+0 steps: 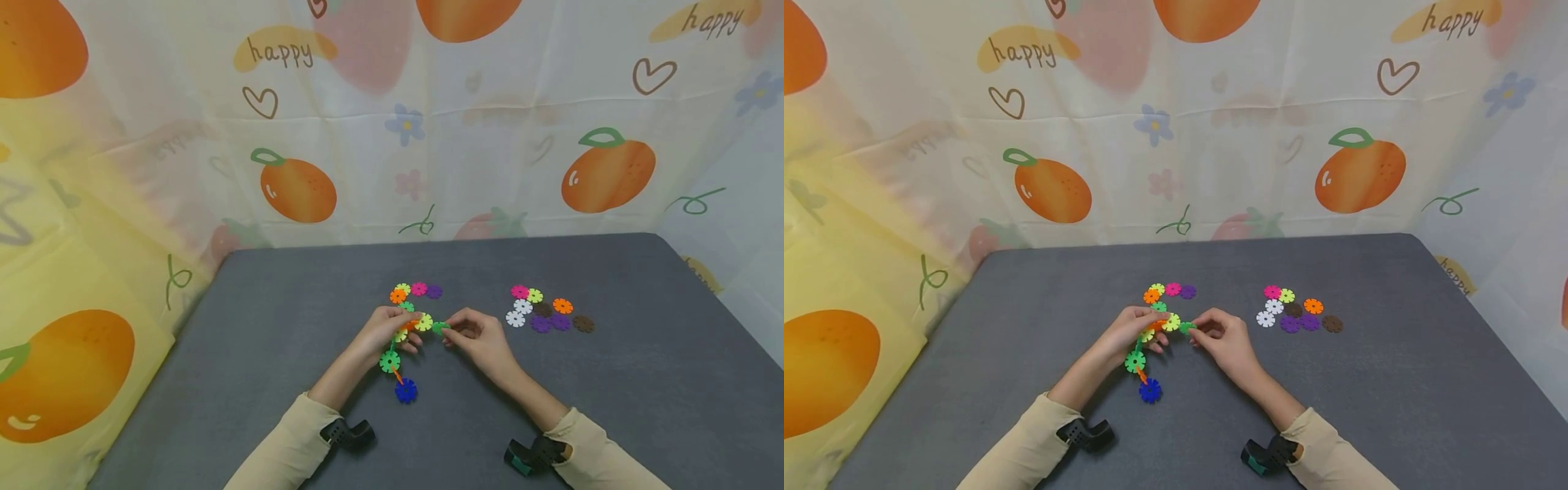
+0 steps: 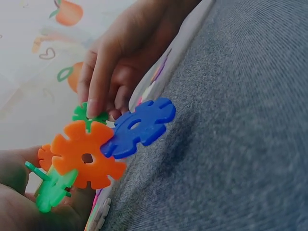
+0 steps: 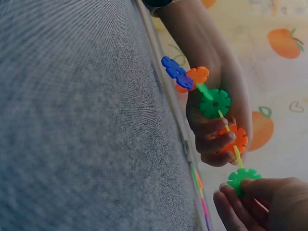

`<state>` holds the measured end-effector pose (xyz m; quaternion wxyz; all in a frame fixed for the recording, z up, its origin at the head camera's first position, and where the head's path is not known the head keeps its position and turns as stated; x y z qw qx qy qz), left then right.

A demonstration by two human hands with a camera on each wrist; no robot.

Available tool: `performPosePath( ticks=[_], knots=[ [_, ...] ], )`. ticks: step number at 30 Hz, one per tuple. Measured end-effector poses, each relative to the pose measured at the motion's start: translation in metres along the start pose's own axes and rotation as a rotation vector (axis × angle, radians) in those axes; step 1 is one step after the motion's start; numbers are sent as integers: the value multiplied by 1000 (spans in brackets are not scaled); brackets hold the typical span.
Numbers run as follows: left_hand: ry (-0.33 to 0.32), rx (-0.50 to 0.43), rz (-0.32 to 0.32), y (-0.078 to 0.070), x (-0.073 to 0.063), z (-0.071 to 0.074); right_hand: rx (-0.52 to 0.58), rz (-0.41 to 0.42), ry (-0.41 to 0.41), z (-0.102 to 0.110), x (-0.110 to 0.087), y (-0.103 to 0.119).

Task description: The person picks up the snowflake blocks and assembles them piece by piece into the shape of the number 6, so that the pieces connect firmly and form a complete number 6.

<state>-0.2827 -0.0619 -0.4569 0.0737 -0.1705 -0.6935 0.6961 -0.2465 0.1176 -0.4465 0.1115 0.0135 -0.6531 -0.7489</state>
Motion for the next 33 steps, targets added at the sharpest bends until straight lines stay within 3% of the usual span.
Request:
performPosePath(
  ticks=[8,15,18,33],
  knots=[
    [-1,16,5,-2,0,-2,-74,50,-26,0,0,3],
    [-52,31,-11,-13,-2,2,60,14,-1,1,0,5],
    [-64,44,-12,-17,-3,3,70,22,-2,2,0,6],
    [-37,87,-36,-18,-8,-5,45,187,19,-2,-4,12]
  ],
)
Point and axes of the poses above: each hand's wrist, its own x-axis towards the middle knuckle, its own z-axis out of the back of the hand, y = z × x, the point moved 5 cm from there along x, towards the middle knuckle, and after that the axes turned 10 degrees about -z, right-handed, at the moved point
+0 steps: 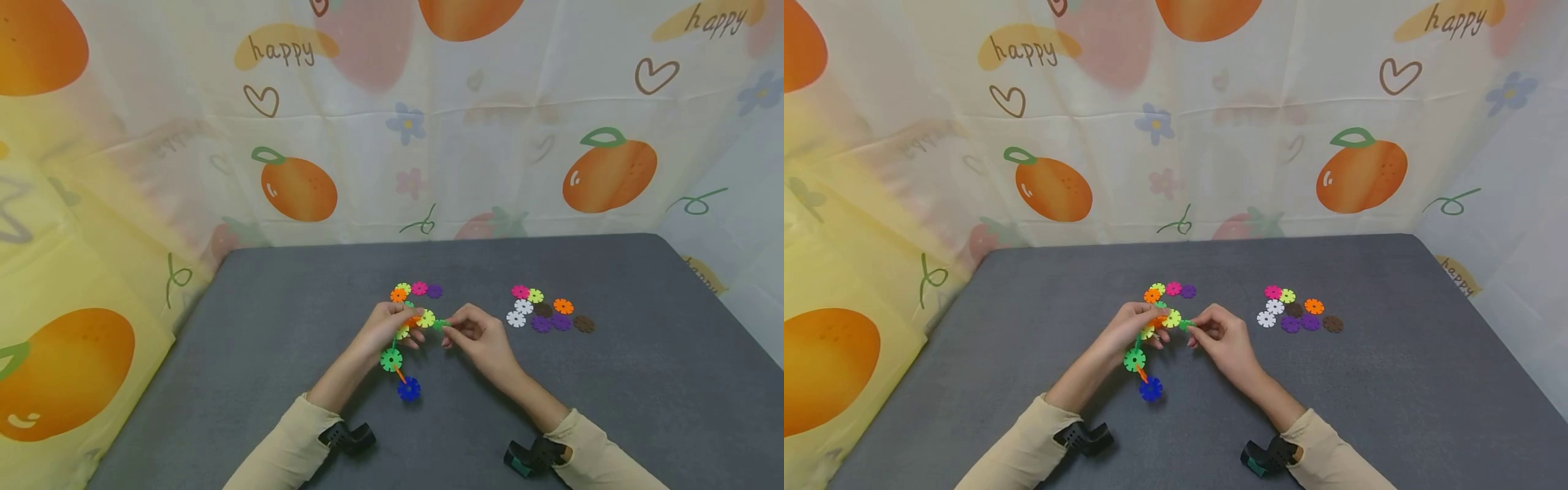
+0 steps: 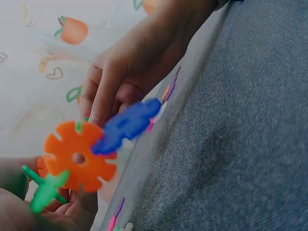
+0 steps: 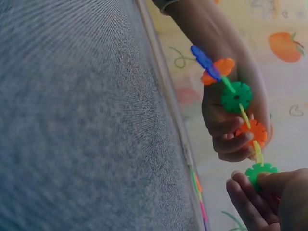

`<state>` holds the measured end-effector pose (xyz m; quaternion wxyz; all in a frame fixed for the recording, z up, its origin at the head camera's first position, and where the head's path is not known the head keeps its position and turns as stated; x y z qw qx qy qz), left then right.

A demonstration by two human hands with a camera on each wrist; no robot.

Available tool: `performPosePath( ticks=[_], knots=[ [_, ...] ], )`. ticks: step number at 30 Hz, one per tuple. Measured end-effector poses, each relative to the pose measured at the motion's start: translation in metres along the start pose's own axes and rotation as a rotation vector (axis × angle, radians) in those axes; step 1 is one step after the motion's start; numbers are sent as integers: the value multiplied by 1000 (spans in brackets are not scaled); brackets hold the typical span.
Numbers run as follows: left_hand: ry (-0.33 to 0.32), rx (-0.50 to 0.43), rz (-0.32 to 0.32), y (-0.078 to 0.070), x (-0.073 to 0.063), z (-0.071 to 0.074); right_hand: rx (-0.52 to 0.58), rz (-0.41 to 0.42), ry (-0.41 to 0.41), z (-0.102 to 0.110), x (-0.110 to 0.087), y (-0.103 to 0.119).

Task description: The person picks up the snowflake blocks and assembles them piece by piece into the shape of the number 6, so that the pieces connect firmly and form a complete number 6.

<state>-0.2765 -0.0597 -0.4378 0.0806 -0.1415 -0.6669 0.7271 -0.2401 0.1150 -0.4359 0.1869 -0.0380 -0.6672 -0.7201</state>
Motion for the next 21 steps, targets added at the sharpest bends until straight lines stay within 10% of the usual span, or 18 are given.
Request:
performPosePath(
  ticks=[12,21],
  knots=[
    [-32,15,-93,-8,-3,-7,-113,171,-39,-6,-1,13],
    [26,-99,-8,10,7,2,-103,-56,-66,2,4,-1]
  ],
)
Point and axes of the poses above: each hand's wrist, its own x-axis towards the middle knuckle, its own z-axis out of the back of the hand, y = z × x, the point moved 5 cm from there along x, towards the middle knuckle, and after that the axes turned 10 degrees about -z, right-handed, at the moved point
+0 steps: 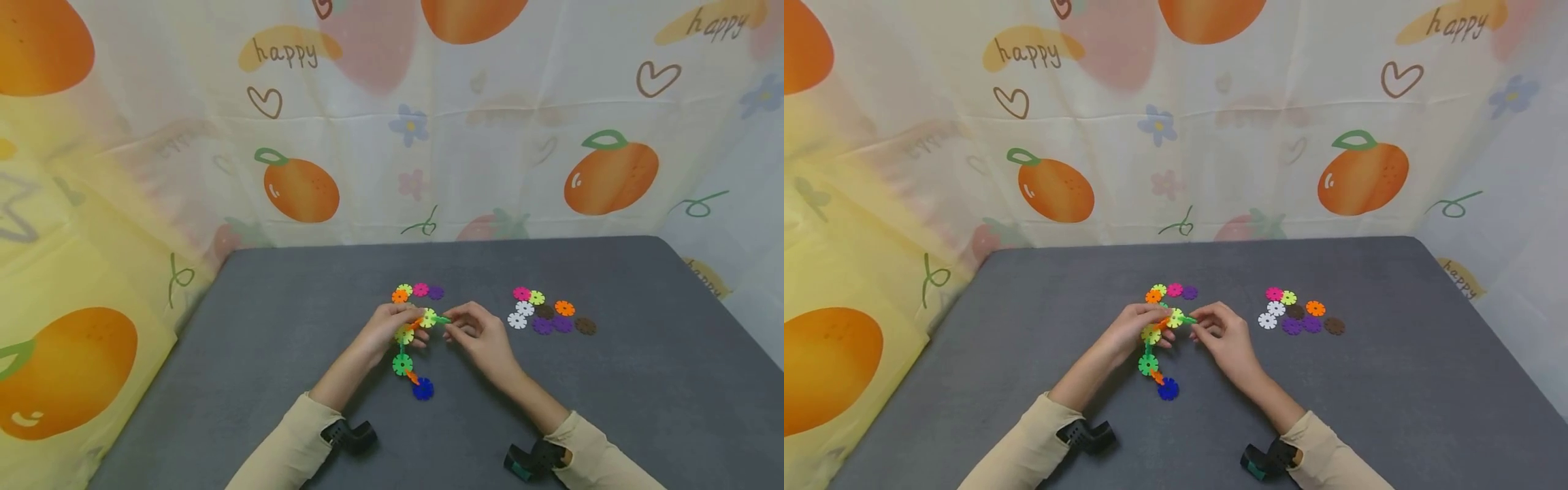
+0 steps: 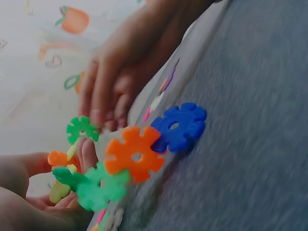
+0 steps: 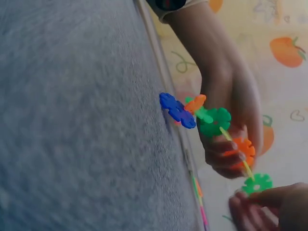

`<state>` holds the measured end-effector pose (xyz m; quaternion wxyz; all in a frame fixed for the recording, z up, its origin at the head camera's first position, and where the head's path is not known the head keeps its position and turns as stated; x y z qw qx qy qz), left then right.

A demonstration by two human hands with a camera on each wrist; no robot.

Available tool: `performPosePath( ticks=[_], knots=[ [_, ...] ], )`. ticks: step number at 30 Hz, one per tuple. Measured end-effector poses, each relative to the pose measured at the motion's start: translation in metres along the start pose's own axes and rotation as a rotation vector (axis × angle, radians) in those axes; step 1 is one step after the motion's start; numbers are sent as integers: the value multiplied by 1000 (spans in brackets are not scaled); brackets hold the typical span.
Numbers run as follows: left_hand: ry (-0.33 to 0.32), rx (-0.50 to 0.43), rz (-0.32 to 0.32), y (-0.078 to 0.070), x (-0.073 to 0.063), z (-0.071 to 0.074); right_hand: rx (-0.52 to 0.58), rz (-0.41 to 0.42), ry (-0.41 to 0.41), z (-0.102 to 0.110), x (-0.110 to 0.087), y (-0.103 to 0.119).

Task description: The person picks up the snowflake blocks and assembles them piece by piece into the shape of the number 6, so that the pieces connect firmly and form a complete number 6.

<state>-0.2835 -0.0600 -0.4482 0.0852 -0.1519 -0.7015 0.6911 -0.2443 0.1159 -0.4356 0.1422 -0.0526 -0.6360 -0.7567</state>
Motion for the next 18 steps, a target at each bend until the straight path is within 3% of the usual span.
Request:
performPosePath(
  ticks=[4,7,18],
  knots=[
    [-36,-16,14,4,4,13,-123,-147,9,0,4,-11],
    [-69,-22,28,6,6,20,-236,-197,44,-4,6,-17],
    [-86,0,40,6,7,28,-383,-128,131,-33,23,-15]
  ],
)
Point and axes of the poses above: each hand's wrist, its own x-axis towards the middle knuckle, its own z-axis out of the back of the hand, y = z × x, the point moved 5 cm from there along x, towards the middle knuckle, and after that the axes turned 10 degrees about -z, right-handed, at the moved point
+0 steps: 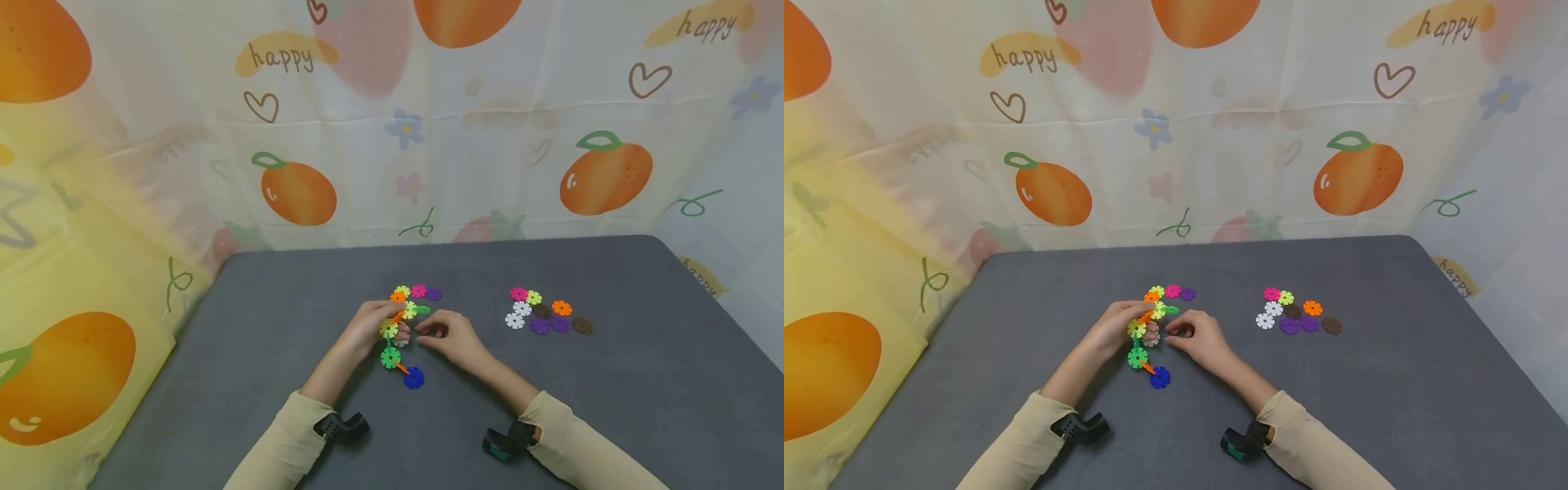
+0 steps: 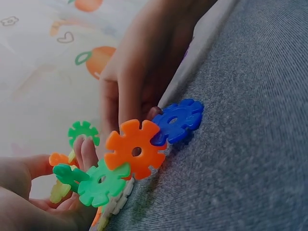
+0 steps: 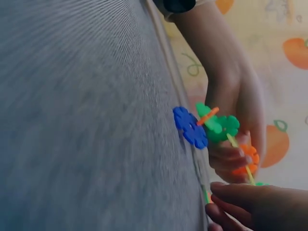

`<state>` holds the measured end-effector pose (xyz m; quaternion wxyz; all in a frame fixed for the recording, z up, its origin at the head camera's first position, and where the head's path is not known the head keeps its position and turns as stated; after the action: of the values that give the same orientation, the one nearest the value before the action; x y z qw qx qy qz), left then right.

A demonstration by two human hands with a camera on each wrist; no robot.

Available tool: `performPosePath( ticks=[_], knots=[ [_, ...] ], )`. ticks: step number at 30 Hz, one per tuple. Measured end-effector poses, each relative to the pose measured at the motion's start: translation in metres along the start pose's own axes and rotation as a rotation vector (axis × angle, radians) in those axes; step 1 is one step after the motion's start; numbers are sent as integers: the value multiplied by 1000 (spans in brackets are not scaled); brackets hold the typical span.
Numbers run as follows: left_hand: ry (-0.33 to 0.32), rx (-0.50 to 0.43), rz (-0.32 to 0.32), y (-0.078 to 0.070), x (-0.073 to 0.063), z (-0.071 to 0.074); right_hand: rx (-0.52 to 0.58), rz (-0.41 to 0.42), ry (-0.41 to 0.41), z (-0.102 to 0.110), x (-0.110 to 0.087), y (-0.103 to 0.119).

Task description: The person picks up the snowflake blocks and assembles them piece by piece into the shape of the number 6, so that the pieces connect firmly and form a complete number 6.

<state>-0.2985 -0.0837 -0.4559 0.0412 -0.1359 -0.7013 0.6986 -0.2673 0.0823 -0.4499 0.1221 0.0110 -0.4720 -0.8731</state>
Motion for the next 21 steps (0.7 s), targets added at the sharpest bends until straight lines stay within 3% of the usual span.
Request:
performPosePath(
  ticks=[12,21],
  knots=[
    [-28,10,5,2,1,0,-320,14,-79,-21,5,9],
    [-52,48,-1,0,1,4,-289,56,-76,-23,2,12]
  ],
)
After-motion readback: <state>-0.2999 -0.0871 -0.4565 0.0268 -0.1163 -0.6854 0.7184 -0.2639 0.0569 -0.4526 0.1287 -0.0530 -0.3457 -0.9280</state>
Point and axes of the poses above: each hand's wrist, its own x-axis towards the middle knuckle, its own z-axis out of the back of the hand, y = z × x, the point moved 5 cm from there along x, towards the middle knuckle, and after that the axes turned 10 degrees about -z, right-handed, at the moved point
